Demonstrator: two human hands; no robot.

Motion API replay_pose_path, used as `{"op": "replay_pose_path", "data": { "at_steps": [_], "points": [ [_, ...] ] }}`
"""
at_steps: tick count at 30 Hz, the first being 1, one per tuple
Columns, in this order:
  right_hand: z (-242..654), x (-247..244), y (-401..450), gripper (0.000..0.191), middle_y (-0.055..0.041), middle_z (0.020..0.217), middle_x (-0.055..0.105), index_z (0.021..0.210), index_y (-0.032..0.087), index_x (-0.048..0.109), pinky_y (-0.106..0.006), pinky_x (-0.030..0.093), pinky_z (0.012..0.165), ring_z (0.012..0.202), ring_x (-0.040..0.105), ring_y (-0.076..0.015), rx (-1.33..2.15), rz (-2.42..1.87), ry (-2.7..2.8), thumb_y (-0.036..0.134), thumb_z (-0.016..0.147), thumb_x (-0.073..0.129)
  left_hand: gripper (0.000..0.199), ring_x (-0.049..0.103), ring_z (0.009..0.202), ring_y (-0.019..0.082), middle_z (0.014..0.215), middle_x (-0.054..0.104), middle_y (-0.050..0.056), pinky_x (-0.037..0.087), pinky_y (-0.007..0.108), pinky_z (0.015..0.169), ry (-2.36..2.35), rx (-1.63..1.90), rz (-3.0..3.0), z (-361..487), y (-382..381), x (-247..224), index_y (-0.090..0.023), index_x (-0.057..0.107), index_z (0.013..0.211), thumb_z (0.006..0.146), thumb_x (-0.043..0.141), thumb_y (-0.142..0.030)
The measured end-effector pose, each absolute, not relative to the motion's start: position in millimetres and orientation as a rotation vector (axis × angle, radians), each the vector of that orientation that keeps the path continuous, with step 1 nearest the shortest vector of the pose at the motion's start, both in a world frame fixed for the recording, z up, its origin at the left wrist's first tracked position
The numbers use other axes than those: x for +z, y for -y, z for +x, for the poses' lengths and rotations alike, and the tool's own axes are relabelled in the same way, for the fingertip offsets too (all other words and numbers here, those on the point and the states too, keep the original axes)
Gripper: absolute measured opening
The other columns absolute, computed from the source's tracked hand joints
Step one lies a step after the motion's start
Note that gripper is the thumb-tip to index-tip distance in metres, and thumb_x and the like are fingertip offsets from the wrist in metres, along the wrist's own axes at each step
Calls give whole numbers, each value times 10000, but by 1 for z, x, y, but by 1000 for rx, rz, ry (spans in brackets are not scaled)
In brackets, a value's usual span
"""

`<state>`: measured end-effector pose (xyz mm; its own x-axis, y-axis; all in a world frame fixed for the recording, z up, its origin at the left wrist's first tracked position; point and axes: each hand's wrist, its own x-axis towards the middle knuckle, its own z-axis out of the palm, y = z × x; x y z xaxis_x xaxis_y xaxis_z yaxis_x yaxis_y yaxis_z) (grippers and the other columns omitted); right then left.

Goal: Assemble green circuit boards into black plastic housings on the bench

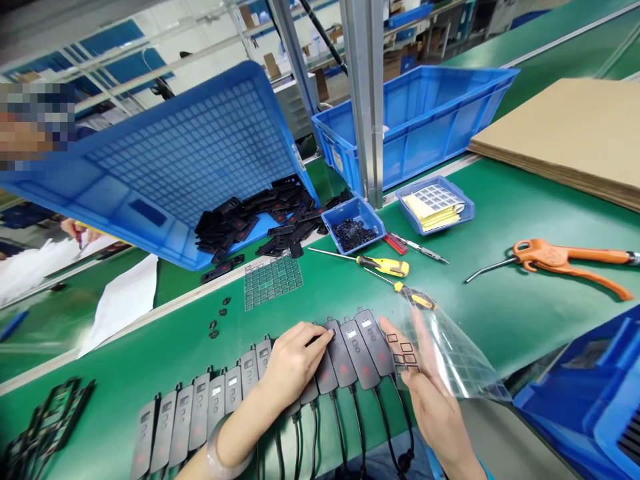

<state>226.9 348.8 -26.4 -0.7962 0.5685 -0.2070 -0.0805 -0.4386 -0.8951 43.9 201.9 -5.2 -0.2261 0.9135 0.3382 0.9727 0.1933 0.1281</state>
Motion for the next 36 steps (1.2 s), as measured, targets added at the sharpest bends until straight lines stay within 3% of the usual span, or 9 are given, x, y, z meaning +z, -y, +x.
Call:
{"op": "replay_pose_path", "data": {
  "at_steps": [4,11,13,16,18,24,28,32,36],
  "points": [
    [226,-26,-349,706,-6,1419,489,1508,322,126,-417,350,1114,1364,355,-220,2306,-703,1375,215,884,440,214,592,764,195,865,665,83,531,313,661,2231,-381,-1855,48,-205,-4,-100,638,995,945,433,-133],
    [229,-26,-348,699,23,1455,445,1505,350,91,-416,217,1166,1387,308,-188,2297,-663,1556,206,904,417,262,612,747,233,830,648,122,540,352,642,2235,-5,-1894,60,-206,7,1,594,1092,875,449,-25],
    [230,-24,-347,639,35,1485,392,1495,349,180,-430,195,1171,1398,283,-209,2241,-627,1647,218,915,413,267,623,798,240,909,667,133,546,365,678,2273,-102,-1875,64,-206,13,-27,601,1093,879,440,-29],
    [233,-17,-343,491,72,1537,267,1384,320,463,-417,177,1180,1416,227,-260,2055,-614,1837,228,902,451,255,615,840,202,1001,671,97,536,328,716,2306,-513,-1922,74,-210,21,-111,595,1135,924,453,-100],
    [236,-15,-339,469,79,1531,275,1344,317,517,-410,195,1178,1415,227,-275,2006,-606,1876,218,887,482,260,598,825,173,1002,668,70,519,293,702,2261,-779,-1971,81,-214,25,-151,579,1174,933,483,-135],
    [244,-21,-330,561,53,1461,425,1430,318,388,-401,178,1180,1411,236,-262,2209,-563,1774,189,894,497,272,566,817,176,973,660,81,503,297,671,2123,-928,-2049,88,-218,27,-111,569,1188,927,493,-113],
    [245,-20,-335,625,51,1502,355,1467,310,302,-413,151,1183,1415,224,-262,2249,-540,1846,159,885,471,323,575,877,201,1006,654,110,525,316,700,2122,-835,-2094,89,-213,28,-72,540,1232,912,503,-96],
    [238,-16,-339,633,66,1556,211,1487,327,208,-402,186,1176,1408,256,-227,2165,-509,2004,161,906,395,312,579,827,174,967,651,92,525,280,686,2193,-908,-2076,87,-212,23,-108,561,1214,904,526,-111],
    [228,-19,-344,526,76,1540,261,1454,316,324,-414,144,1185,1423,210,-218,1949,-515,2141,238,934,348,199,595,748,133,890,657,51,509,239,658,2248,-1093,-1982,75,-217,11,-158,625,1086,922,512,-149]
  ]
}}
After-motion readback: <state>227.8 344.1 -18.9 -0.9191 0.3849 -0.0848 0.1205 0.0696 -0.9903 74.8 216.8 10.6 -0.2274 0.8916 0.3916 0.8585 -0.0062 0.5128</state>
